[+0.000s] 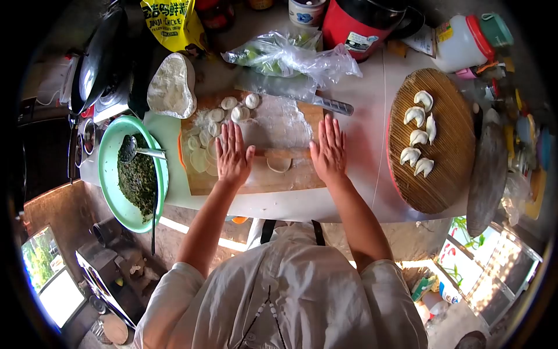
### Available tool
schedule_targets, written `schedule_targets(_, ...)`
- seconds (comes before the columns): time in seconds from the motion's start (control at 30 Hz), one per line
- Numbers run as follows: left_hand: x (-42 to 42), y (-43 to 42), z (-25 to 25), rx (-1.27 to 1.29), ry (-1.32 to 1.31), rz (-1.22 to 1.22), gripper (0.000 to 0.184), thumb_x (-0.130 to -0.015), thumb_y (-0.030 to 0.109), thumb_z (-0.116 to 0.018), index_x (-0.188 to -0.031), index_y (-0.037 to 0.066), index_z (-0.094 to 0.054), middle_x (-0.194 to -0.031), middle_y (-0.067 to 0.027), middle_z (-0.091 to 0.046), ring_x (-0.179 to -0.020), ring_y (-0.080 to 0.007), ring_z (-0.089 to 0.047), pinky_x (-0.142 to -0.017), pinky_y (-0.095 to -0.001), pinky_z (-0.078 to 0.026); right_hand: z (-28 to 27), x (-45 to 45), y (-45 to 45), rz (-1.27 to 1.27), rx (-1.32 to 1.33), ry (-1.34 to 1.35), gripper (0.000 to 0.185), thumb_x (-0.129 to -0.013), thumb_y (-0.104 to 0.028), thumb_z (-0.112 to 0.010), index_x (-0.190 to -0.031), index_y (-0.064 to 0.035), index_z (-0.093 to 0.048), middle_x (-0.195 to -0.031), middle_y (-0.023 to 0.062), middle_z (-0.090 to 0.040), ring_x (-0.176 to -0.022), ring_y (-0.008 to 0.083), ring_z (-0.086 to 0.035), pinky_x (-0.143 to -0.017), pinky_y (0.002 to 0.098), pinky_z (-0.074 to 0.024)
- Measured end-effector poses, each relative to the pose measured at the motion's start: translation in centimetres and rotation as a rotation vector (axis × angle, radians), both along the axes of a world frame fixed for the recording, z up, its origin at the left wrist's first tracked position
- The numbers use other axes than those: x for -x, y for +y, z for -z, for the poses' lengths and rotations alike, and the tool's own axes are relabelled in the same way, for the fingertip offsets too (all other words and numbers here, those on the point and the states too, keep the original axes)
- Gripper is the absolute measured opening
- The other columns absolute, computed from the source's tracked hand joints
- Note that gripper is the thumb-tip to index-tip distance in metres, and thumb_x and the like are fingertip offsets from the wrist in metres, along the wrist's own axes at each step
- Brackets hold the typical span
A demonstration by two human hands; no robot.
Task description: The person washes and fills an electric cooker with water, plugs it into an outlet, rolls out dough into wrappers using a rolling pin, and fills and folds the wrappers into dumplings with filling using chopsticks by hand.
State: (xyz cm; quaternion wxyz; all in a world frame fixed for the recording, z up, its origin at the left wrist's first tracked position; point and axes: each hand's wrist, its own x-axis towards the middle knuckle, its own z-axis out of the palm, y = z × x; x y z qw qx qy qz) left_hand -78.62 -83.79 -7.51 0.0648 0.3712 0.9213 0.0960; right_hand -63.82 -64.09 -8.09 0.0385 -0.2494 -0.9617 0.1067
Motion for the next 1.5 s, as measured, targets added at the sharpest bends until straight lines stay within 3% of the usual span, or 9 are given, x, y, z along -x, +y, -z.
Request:
schedule_targets(0.13, -5.2, -4.2, 0.9, -0.008, -0.072, 0.082, 0.067, -0.090, 0.040, -0.035, -0.138, -0.003, -0.017, -0.145, -0.0207, -0.015, -0.134, -0.0362, -0.014, -0.106, -0.0492, -0.014, 1.6, -5.0, -2.2, -0.004, 0.042, -0.023, 0.062, -0.085, -0.028, -0.048, -0.137, -0.0015, -0.027, -0.144, 0.0154, -0.022, -0.133, 0.0310, -0.022, -0.107, 0.0436, -0.0173)
schedule_targets(0.6, -3.7, -1.8, 0.5, 0.011, -0.056, -0.224, 0.067, -0.089, 0.038, -0.038, -0.138, -0.003, -0.016, -0.145, -0.0196, -0.015, -0.134, -0.0348, -0.013, -0.107, -0.0492, -0.014, -0.7, 1.3, 0.1, -0.038, 0.039, 0.016, 0.058, -0.088, -0.027, -0.045, -0.137, -0.0017, -0.026, -0.146, 0.0129, -0.018, -0.135, 0.0275, -0.017, -0.108, 0.0421, -0.0149)
schedule_targets(0.77, -8.8, -3.8, -0.4, 0.056, -0.161, -0.138, 0.069, -0.089, 0.041, -0.037, -0.138, -0.003, -0.016, -0.145, -0.0206, -0.014, -0.135, -0.0343, -0.014, -0.106, -0.0497, -0.014, 0.8, -3.1, 0.3, -0.052, 0.055, 0.004, 0.056, -0.089, -0.023, -0.039, -0.139, -0.0022, -0.021, -0.145, 0.0151, -0.018, -0.134, 0.0301, -0.016, -0.108, 0.0435, -0.0149)
schedule_targets(0.93, -3.7, -1.6, 0.4, 0.042, -0.015, -0.293, 0.065, -0.090, 0.038, -0.036, -0.137, -0.004, -0.019, -0.144, -0.0203, -0.018, -0.134, -0.0338, -0.015, -0.106, -0.0494, -0.016, -0.5, 3.2, 1.2, -0.094, -0.008, 0.040, 0.058, -0.088, -0.028, -0.045, -0.137, -0.0037, -0.026, -0.145, 0.0118, -0.019, -0.135, 0.0264, -0.016, -0.107, 0.0426, -0.0176)
schedule_targets(1.17, -10.7, -5.2, -0.1, 0.040, -0.224, -0.072, 0.072, -0.088, 0.042, -0.038, -0.138, -0.003, -0.014, -0.145, -0.0210, -0.010, -0.135, -0.0360, -0.009, -0.105, -0.0545, -0.011, 0.2, -4.3, 0.9, -0.150, 0.103, 0.017, 0.059, -0.085, -0.027, -0.051, -0.137, -0.0082, -0.029, -0.143, 0.0117, -0.023, -0.133, 0.0293, -0.021, -0.107, 0.0436, -0.0174)
schedule_targets(1.23, -8.1, -4.0, 0.7, 0.016, -0.149, -0.156, 0.072, -0.087, 0.041, -0.041, -0.139, -0.001, -0.015, -0.146, -0.0172, -0.012, -0.136, -0.0327, -0.010, -0.105, -0.0537, -0.012, -0.9, -2.3, 1.4, -0.387, 0.033, 0.042, 0.051, -0.080, -0.025, -0.060, -0.126, -0.0123, -0.043, -0.129, 0.0102, -0.041, -0.121, 0.0269, -0.036, -0.100, 0.0421, -0.0281)
schedule_targets(1.33, -4.4, -2.1, 0.3, 0.026, -0.032, -0.284, 0.071, -0.087, 0.039, -0.043, -0.138, -0.001, -0.017, -0.146, -0.0166, -0.014, -0.136, -0.0315, -0.010, -0.105, -0.0534, -0.012, -0.2, -0.3, 2.5, -0.400, 0.137, -0.006, 0.038, -0.075, -0.021, -0.065, -0.110, -0.0134, -0.052, -0.108, 0.0055, -0.051, -0.103, 0.0226, -0.047, -0.090, 0.0405, -0.0356)
schedule_targets(1.37, -4.3, -1.8, -0.4, -0.009, 0.010, -0.271, 0.072, -0.085, 0.040, -0.046, -0.138, -0.001, -0.019, -0.145, -0.0176, -0.016, -0.135, -0.0327, -0.013, -0.105, -0.0530, -0.013, -1.1, 0.1, 2.5, -0.393, 0.128, 0.128, 0.030, -0.076, -0.019, -0.063, -0.102, -0.0096, -0.053, -0.094, 0.0053, -0.054, -0.089, 0.0242, -0.052, -0.078, 0.0397, -0.0411)
schedule_targets(1.5, -6.4, -0.4, -1.4, -0.231, -0.047, -0.148, 0.081, -0.075, 0.041, -0.063, -0.134, -0.001, -0.026, -0.131, -0.0172, -0.033, -0.120, -0.0336, -0.033, -0.097, -0.0476, -0.026, 0.0, -2.8, 2.3, -0.136, 0.279, 0.277, 0.026, -0.080, -0.019, -0.060, -0.102, -0.0046, -0.053, -0.088, 0.0124, -0.055, -0.080, 0.0320, -0.054, -0.068, 0.0395, -0.0455)
